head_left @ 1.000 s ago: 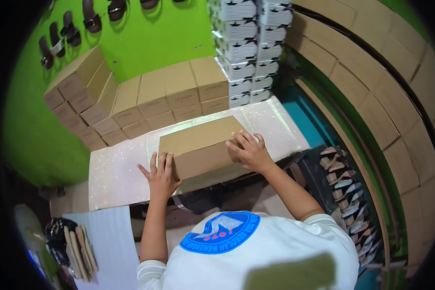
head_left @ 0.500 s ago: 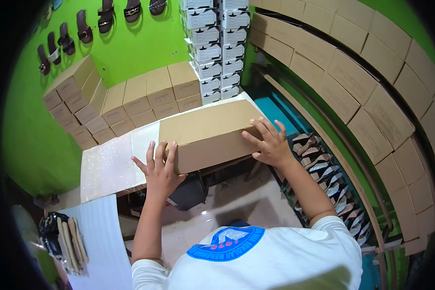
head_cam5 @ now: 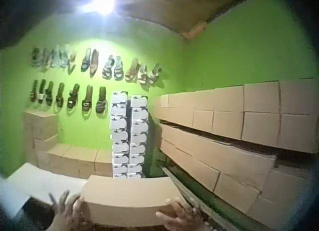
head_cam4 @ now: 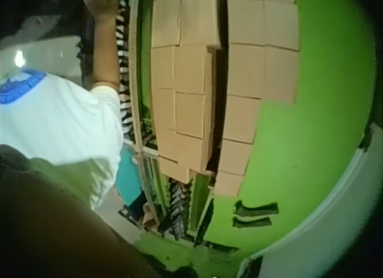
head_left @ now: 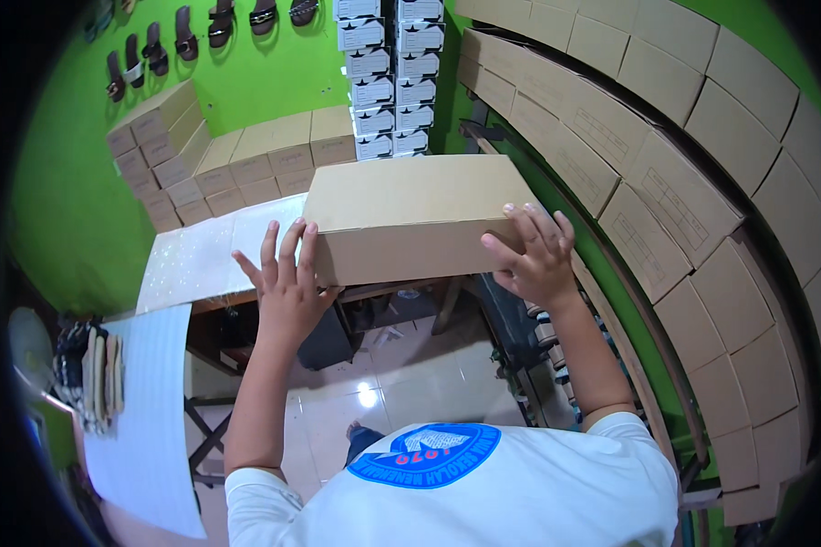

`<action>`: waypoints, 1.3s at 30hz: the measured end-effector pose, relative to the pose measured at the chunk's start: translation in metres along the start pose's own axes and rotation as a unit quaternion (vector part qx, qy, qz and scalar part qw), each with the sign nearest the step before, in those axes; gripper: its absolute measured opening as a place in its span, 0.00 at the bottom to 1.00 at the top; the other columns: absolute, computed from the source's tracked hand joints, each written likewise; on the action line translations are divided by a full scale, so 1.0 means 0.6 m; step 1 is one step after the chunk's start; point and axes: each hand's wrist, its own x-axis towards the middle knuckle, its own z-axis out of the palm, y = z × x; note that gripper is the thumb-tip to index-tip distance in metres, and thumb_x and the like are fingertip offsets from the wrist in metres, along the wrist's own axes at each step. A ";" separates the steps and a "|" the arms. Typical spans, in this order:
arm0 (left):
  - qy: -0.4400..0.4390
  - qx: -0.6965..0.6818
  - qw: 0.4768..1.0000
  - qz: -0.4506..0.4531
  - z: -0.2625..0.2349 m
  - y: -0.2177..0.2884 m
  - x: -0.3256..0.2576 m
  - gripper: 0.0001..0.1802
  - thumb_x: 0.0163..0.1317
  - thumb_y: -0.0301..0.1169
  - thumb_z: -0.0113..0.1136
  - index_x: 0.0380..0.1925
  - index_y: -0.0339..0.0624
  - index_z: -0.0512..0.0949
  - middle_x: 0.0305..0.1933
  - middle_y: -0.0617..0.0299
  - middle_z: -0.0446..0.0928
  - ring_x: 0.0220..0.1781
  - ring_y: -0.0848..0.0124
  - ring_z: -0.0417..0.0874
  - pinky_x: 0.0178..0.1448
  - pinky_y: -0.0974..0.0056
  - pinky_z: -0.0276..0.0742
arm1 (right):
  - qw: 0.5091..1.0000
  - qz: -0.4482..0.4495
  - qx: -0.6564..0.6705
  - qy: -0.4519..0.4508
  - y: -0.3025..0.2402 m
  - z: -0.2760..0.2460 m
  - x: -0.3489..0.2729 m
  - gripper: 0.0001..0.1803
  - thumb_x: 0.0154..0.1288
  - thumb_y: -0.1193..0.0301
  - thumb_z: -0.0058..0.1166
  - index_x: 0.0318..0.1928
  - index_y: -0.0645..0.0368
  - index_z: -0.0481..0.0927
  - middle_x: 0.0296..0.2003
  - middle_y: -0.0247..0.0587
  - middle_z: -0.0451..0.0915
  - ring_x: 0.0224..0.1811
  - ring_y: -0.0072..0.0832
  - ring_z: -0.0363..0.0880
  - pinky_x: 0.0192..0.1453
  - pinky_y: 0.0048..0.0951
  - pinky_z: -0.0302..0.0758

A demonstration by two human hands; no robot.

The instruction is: Packaging sandals into boxes and stacking the finished boxes on a shelf.

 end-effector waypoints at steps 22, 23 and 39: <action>0.130 -0.037 0.985 0.105 -0.322 0.126 -0.146 0.50 0.44 0.60 0.59 0.61 0.42 0.53 0.63 0.58 0.62 0.68 0.57 0.54 0.67 0.37 0.18 | 0.997 0.024 -0.066 -0.030 -0.036 -0.392 -0.111 0.50 0.30 0.61 0.71 0.58 0.28 0.57 0.60 0.38 0.61 0.63 0.39 0.59 0.65 0.53 0.45; 0.146 -0.035 0.983 0.110 -0.338 0.133 -0.156 0.50 0.44 0.59 0.59 0.61 0.41 0.52 0.62 0.58 0.64 0.68 0.57 0.55 0.67 0.37 0.18 | 0.998 0.016 -0.064 -0.020 -0.041 -0.412 -0.116 0.50 0.30 0.61 0.71 0.58 0.28 0.57 0.61 0.38 0.61 0.63 0.39 0.59 0.65 0.53 0.45; 0.252 -0.190 0.934 0.169 -0.543 0.249 -0.090 0.55 0.36 0.68 0.60 0.60 0.48 0.53 0.62 0.55 0.62 0.69 0.54 0.52 0.69 0.44 0.26 | 0.991 -0.042 -0.129 0.018 0.074 -0.740 -0.068 0.50 0.27 0.68 0.66 0.60 0.33 0.61 0.60 0.41 0.62 0.62 0.40 0.62 0.61 0.53 0.54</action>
